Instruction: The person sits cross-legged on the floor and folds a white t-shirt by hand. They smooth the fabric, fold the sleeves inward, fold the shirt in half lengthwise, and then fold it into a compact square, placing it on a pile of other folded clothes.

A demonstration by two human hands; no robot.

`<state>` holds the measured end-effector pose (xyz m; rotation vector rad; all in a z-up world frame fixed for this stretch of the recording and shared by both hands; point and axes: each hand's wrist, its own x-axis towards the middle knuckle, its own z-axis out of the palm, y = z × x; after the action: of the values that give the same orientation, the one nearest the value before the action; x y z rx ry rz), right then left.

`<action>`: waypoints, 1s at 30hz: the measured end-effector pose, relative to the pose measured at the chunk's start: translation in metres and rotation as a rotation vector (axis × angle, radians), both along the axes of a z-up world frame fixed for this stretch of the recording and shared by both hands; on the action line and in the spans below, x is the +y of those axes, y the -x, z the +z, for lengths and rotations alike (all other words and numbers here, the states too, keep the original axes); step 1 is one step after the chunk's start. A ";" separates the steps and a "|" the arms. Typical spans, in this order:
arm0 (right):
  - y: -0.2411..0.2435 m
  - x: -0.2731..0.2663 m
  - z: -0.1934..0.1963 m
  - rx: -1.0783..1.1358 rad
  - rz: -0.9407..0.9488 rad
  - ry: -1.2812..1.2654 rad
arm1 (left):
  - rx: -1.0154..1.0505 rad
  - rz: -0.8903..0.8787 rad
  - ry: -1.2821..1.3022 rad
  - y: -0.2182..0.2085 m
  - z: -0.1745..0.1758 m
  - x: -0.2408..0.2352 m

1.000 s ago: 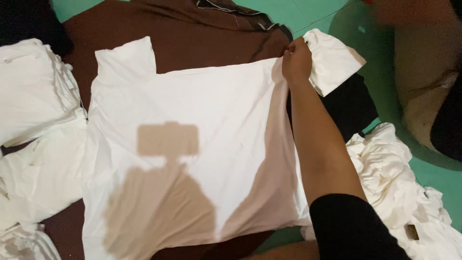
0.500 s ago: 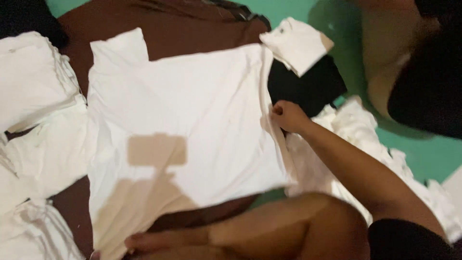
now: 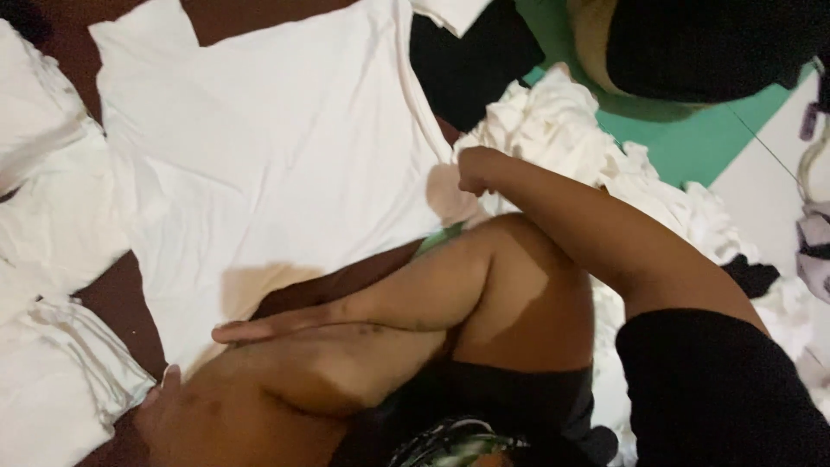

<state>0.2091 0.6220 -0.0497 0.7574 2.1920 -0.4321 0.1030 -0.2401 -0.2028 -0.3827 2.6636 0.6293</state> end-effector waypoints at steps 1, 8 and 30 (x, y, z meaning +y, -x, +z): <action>0.000 -0.010 0.016 0.001 -0.004 -0.004 | 0.007 0.005 -0.008 0.012 0.005 0.022; 0.012 -0.055 0.073 -0.178 -0.013 -0.137 | -0.050 0.097 -0.009 0.062 0.080 0.155; -0.030 -0.013 0.074 0.800 -0.678 0.597 | -0.069 0.352 -0.393 0.028 0.160 0.194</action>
<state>0.2393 0.6090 0.0241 1.0782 2.1972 -1.9042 0.0748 -0.0464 -0.0427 -0.7455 2.3471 1.1944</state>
